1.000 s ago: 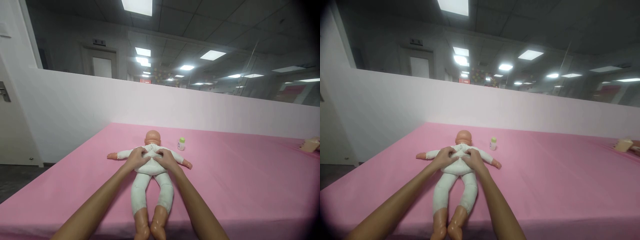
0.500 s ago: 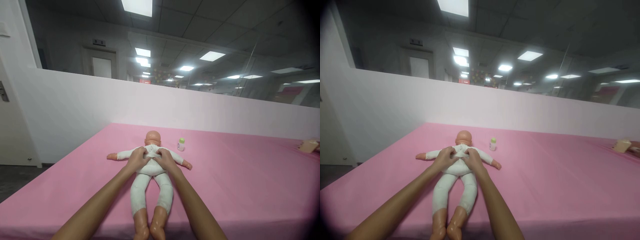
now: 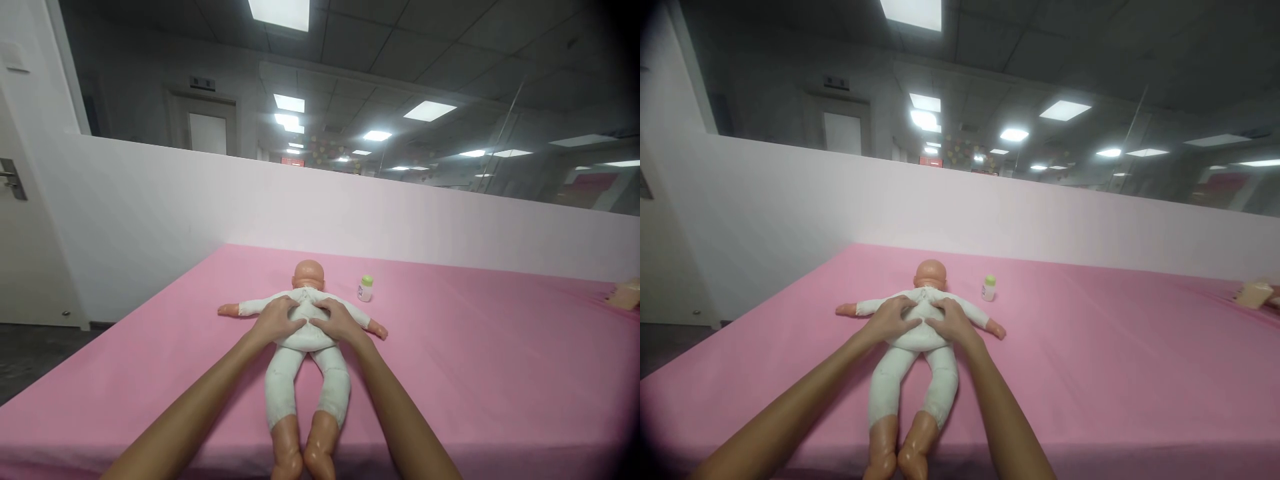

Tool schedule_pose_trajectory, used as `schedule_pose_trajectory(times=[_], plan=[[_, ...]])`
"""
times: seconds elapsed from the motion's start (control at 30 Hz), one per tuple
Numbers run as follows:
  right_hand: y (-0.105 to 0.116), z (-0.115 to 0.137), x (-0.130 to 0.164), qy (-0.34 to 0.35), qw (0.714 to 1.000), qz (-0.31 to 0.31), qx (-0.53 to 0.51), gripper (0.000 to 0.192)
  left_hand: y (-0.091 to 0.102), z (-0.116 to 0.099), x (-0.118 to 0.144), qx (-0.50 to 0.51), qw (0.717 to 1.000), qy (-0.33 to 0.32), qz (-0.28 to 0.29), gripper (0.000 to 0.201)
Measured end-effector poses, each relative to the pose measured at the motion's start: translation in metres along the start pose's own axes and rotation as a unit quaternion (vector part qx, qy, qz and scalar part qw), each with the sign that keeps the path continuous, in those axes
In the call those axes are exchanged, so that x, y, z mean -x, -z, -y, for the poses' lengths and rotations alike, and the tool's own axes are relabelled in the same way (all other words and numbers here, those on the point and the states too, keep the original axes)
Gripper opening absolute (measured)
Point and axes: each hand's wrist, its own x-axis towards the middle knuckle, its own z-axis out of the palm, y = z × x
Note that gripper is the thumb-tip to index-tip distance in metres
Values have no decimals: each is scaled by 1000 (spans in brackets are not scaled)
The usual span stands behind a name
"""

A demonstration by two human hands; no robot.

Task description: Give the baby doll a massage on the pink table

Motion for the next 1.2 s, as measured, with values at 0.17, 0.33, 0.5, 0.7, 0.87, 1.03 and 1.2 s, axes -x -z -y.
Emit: schedule_pose_trajectory(times=[0.17, 0.33, 0.5, 0.7, 0.87, 1.03, 1.2], plan=[[-7, 0, -6, 12, 999, -31, -12, 21, -3, -2, -3, -19, 999, 6, -38, 15], [-12, 0, -8, 36, 997, -67, -16, 14, -7, -1, 0, -4, 996, 3, -87, 12], [-10, -3, -6, 67, 994, -88, -9, 26, -11, 4, 3, 14, 995, -15, -94, 24], [-8, -7, -4, 80, 995, -55, -18, 34, -12, 8, 0, 39, 997, -20, -71, 23], [-10, -11, -7, 83, 994, -68, -13, 26, -3, 7, -1, 5, 996, 12, -86, 24], [-10, -14, -12, 95, 983, -154, -31, 24, 9, 10, 0, -25, 993, 107, -38, 43], [-9, -25, -17, 59, 967, -235, -75, 34, 22, 13, 1, -36, 983, 177, 41, 64]])
